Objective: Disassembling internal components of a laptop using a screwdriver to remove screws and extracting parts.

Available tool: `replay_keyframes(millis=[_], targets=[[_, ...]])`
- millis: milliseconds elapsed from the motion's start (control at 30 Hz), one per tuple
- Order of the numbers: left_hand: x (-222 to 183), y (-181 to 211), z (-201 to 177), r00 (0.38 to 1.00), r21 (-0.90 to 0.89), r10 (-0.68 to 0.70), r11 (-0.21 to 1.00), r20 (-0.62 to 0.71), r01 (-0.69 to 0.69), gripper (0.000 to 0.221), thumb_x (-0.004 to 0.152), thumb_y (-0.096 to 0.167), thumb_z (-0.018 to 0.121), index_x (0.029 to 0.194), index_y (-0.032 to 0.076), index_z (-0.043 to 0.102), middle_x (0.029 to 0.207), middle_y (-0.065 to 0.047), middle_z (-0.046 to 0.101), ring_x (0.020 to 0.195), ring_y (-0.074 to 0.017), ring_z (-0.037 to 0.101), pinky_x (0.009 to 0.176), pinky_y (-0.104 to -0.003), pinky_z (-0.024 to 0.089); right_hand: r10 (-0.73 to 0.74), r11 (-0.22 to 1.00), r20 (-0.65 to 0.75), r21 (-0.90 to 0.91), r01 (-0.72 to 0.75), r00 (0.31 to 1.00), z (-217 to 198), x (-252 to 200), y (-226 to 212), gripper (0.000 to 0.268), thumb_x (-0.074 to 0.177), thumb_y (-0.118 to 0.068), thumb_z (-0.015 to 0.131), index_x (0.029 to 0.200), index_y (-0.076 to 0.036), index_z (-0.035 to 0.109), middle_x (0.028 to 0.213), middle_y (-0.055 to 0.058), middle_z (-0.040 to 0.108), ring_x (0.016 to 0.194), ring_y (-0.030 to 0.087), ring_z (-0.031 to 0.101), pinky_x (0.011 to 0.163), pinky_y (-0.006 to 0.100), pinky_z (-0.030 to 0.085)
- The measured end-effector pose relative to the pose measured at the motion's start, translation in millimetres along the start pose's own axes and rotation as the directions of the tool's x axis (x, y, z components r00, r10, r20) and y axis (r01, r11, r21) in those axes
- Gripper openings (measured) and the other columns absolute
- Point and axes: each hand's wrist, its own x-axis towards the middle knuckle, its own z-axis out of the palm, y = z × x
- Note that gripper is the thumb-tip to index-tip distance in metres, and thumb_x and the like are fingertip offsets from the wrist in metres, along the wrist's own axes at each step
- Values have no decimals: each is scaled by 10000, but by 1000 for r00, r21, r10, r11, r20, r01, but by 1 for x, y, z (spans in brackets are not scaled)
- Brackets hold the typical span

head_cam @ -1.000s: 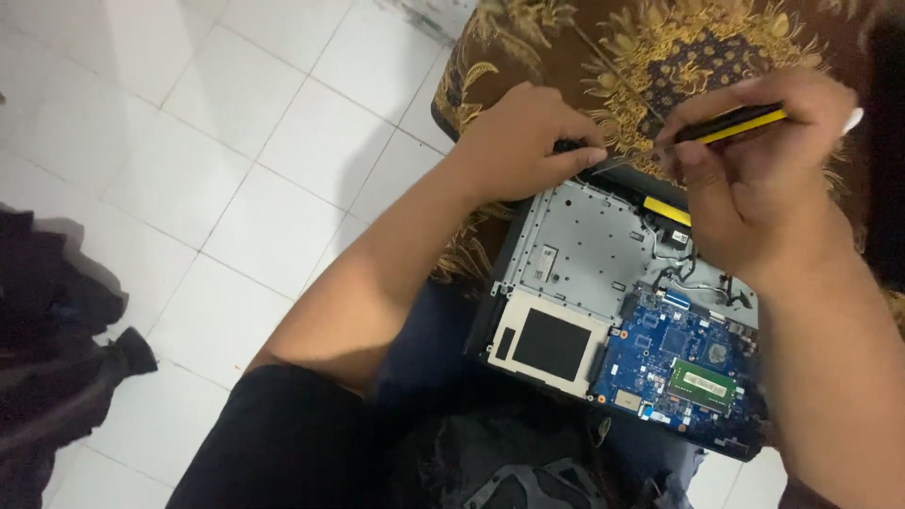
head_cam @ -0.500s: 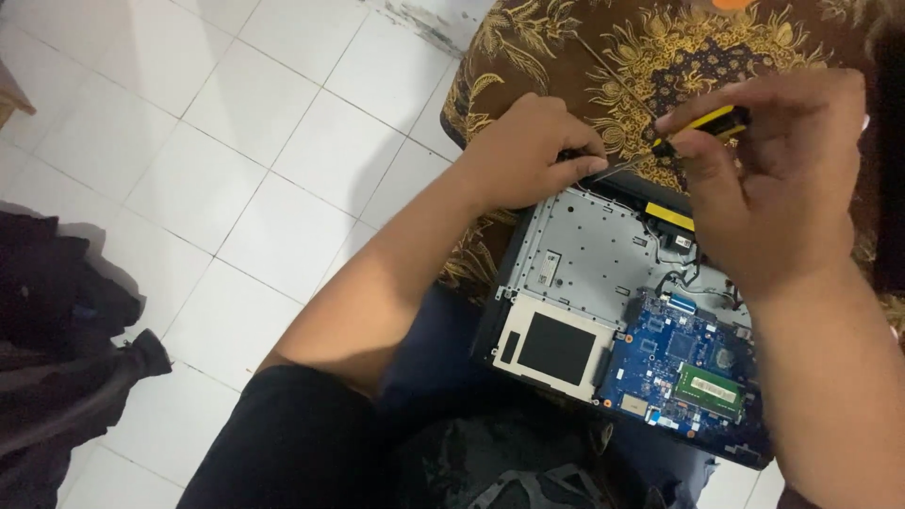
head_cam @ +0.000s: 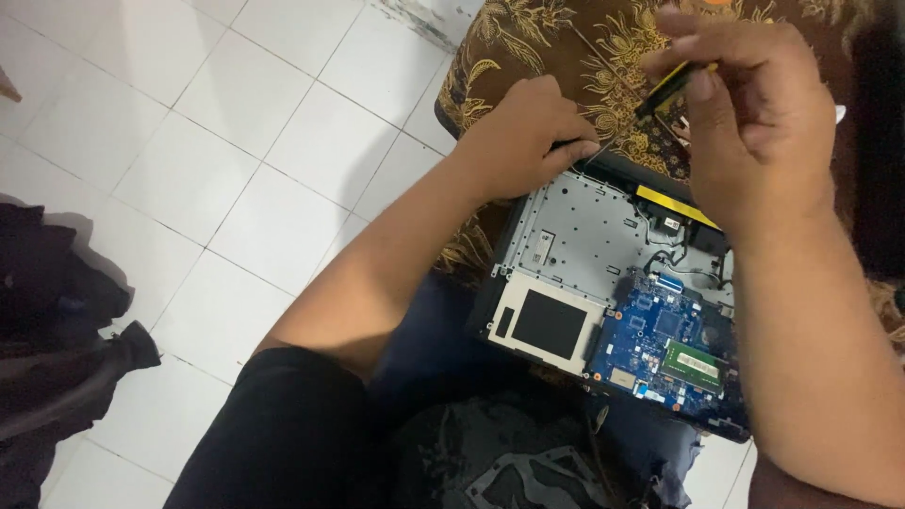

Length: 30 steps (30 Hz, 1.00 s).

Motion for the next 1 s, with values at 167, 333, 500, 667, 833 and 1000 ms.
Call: replay_keyframes(millis=[167, 333, 500, 667, 833, 1000], targets=[[0, 0, 2, 1000, 20, 2, 1000, -27, -1, 294, 1045, 313, 564, 956, 175, 807, 754, 5, 701, 815, -248, 463, 718, -449, 370, 102, 949, -119, -286, -132, 988, -2, -8, -17, 89, 1266, 5, 689, 1272, 88, 659, 1231, 224, 712, 1180, 325, 689, 1046, 415, 507], [-1, -1, 7, 996, 142, 62, 988, -61, -53, 293, 1047, 308, 587, 936, 147, 805, 745, -6, 681, 800, -241, 478, 708, -426, 382, 39, 998, -153, -39, -45, 988, -7, -11, -1, 191, 1240, -9, 569, 1340, 139, 501, 1450, 354, 567, 1465, 454, 564, 1278, 512, 474], [3, 3, 5, 998, 122, 41, 992, -54, -34, 223, 993, 164, 588, 1029, 58, 781, 962, -90, 658, 924, -300, 596, 828, -472, 463, 62, 997, -137, -40, -68, 989, -3, -13, -4, 146, 1241, 34, 507, 1306, 145, 574, 1278, 309, 644, 1324, 434, 643, 1178, 505, 527], [3, 24, -18, 1000, -238, -19, 971, 21, 24, 442, 1040, 141, 505, 1481, 105, 503, 1368, -148, 665, 1265, -342, 612, 1047, -508, 482, 85, 995, -127, -40, -90, 988, 1, -5, -18, 144, 1242, -1, 516, 1310, 114, 465, 1305, 353, 638, 1258, 398, 657, 1130, 458, 534], [10, 32, -15, 994, -285, -63, 958, -92, 35, 169, 981, 236, 656, 1045, 148, 785, 989, 4, 811, 888, -180, 750, 762, -348, 557, 82, 984, 46, -163, -74, 996, -4, 5, -36, 227, 1224, -7, 299, 1337, 121, 449, 1399, 350, 580, 1473, 476, 544, 1103, 508, 484], [11, 37, -8, 973, -230, -128, 970, -189, 83, 218, 912, 281, 778, 829, 154, 621, 749, 0, 636, 652, -167, 565, 584, -332, 430, 177, 925, 37, -347, -153, 984, -4, 0, -25, 148, 1198, 103, 558, 1346, 106, 545, 1281, 278, 634, 1177, 398, 643, 959, 463, 499]])
